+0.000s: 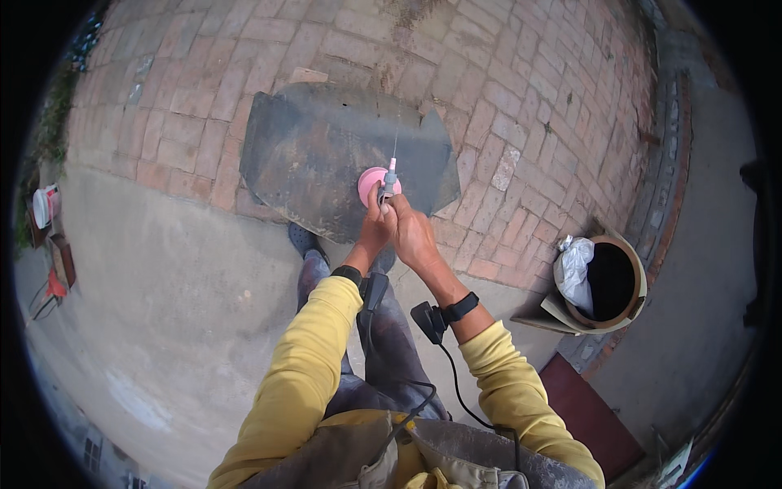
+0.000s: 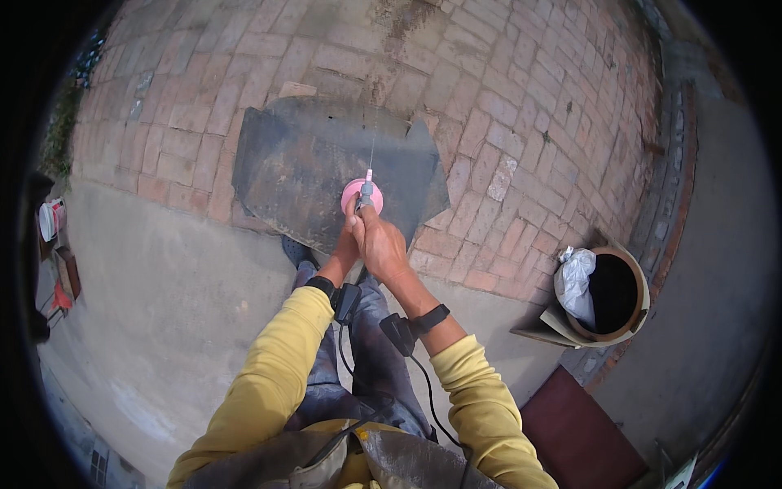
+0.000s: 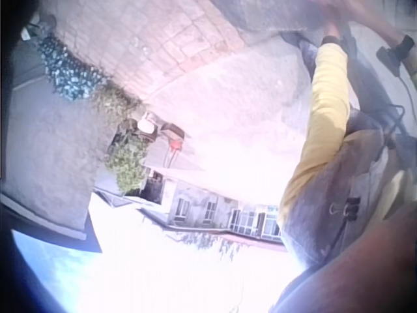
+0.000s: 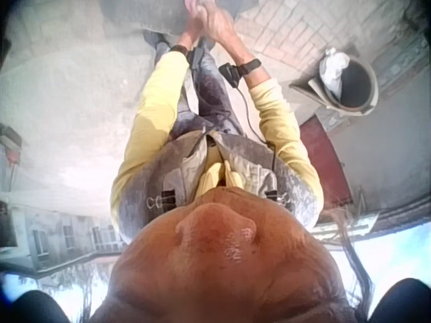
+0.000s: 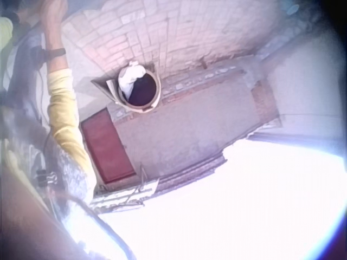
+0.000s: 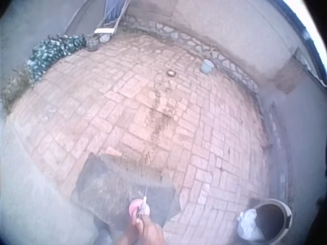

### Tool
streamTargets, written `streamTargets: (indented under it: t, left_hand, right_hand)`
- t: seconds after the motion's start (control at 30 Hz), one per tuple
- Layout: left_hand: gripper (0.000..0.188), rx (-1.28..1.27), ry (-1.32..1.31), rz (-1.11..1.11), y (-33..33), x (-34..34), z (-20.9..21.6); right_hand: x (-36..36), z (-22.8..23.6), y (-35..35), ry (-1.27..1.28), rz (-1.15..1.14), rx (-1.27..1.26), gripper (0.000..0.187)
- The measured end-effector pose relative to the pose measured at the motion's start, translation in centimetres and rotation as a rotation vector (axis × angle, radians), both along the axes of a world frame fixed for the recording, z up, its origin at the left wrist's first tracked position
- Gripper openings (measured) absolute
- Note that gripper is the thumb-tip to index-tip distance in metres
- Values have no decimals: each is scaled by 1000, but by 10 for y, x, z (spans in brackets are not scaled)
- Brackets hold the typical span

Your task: The person retrieves a pink spray bottle, walks to a tiled area, and disassembles it by unscrewing the pump and nozzle. They then rinse the parts in a basin of water and reassemble the spray bottle.

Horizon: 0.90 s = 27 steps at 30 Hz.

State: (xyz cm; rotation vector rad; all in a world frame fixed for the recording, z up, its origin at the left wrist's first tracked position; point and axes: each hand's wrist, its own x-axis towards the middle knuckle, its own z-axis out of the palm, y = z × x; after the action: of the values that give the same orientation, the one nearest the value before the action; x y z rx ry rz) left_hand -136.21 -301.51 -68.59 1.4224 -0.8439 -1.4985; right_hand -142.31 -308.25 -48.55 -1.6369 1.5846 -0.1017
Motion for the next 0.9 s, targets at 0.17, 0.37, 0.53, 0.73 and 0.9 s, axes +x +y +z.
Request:
streamTargets:
  t: [0.17, 0.37, 0.53, 0.73, 0.9]
  left_hand:
    - [76, 123, 69, -250, -2, 18, 27]
    - [78, 378, 41, -472, -45, 96, 63]
    - [71, 327, -42, -509, -28, 73, 75]
    - [70, 183, 71, -253, 1, 29, 34]
    - [67, 196, 257, -105, 10, 19, 14]
  right_hand:
    - [-4, 13, 18, 43, -9, -38, 26]
    - [-8, 23, 22, 0, -75, -33, 26]
    - [-15, 39, 25, 24, -100, -60, 25]
    - [-12, 19, 24, 124, -75, 1, 24]
    - [-3, -20, 20, 155, -58, -11, 24]
